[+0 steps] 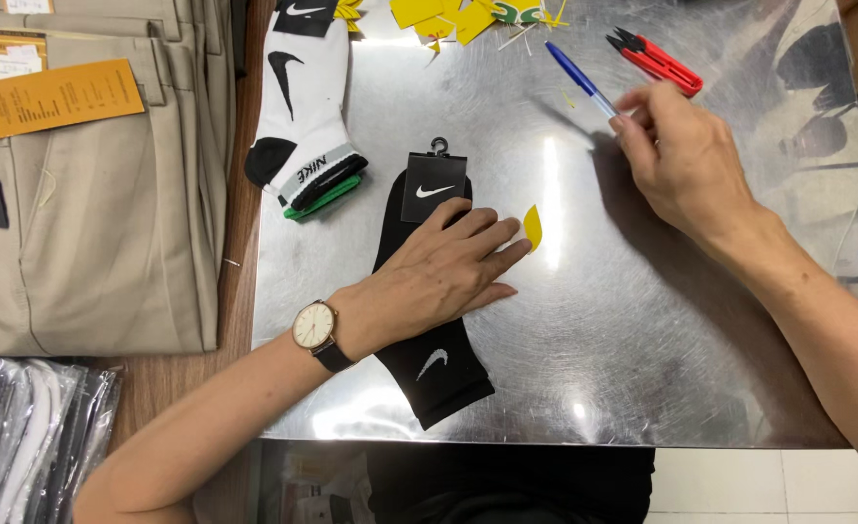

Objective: The person cuts small yellow paper pieces into leaf shapes using scissors, then draws vein patterns on them with a blue pen. They place the finished paper leaves onto the tags of white and black socks, arranging them on a metal work surface.

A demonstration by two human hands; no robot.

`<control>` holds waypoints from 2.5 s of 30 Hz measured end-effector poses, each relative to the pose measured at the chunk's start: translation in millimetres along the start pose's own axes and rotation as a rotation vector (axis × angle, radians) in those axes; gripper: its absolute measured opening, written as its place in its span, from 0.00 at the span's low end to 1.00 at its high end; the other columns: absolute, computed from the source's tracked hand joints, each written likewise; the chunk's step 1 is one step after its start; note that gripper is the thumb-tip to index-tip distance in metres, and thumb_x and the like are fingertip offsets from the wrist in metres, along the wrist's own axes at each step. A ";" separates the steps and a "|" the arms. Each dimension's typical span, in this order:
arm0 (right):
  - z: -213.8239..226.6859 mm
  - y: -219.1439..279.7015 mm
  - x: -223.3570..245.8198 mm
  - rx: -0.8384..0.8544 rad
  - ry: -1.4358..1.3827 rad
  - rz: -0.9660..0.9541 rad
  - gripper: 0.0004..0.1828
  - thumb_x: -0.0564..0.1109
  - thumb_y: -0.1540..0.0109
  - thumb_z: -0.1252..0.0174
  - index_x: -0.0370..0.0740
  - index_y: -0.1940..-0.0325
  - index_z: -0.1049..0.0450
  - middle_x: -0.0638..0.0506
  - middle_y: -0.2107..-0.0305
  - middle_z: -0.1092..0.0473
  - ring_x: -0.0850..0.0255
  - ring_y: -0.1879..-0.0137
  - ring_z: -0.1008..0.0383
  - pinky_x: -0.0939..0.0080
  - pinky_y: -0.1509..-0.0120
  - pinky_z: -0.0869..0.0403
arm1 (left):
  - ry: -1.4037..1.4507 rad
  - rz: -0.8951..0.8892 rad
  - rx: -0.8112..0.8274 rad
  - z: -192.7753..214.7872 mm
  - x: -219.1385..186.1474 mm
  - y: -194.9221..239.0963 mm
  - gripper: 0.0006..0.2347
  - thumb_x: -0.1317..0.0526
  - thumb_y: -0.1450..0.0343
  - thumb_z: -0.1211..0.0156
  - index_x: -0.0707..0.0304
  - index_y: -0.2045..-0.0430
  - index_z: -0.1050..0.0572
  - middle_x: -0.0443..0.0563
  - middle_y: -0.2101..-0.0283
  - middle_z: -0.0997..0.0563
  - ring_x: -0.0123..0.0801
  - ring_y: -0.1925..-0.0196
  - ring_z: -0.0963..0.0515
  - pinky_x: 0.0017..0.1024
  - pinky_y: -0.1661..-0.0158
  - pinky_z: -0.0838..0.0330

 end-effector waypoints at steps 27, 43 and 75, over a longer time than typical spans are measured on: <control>-35.1 15.5 13.2 0.328 -1.067 -0.314 0.10 0.37 0.38 0.51 0.30 0.58 0.27 0.42 0.72 0.24 0.60 0.67 0.20 0.67 0.66 0.21 | 0.147 0.028 0.009 -1.0 5.7 10.1 0.29 0.43 0.27 0.46 0.71 0.39 0.30 0.59 0.40 0.28 0.47 0.34 0.32 0.51 0.31 0.43; -36.3 28.6 44.2 0.237 -0.564 0.084 0.06 0.39 0.38 0.39 0.37 0.65 0.30 0.52 0.77 0.25 0.70 0.75 0.24 0.72 0.73 0.28 | 0.140 0.020 -0.002 0.6 7.4 10.7 0.28 0.46 0.27 0.43 0.74 0.42 0.29 0.58 0.41 0.28 0.44 0.34 0.33 0.50 0.32 0.42; -34.7 29.7 42.4 0.172 -0.424 0.098 0.08 0.39 0.39 0.36 0.37 0.66 0.30 0.52 0.78 0.27 0.71 0.78 0.30 0.72 0.76 0.33 | 0.147 0.023 -0.014 1.3 7.0 10.2 0.27 0.46 0.26 0.44 0.74 0.41 0.29 0.58 0.42 0.28 0.44 0.34 0.33 0.50 0.32 0.42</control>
Point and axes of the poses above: each hand's wrist, its own y-axis away from the middle knuckle, its own z-axis out of the back of the hand, x = y × z, the point moved 9 cm from there along -y, towards the middle knuckle
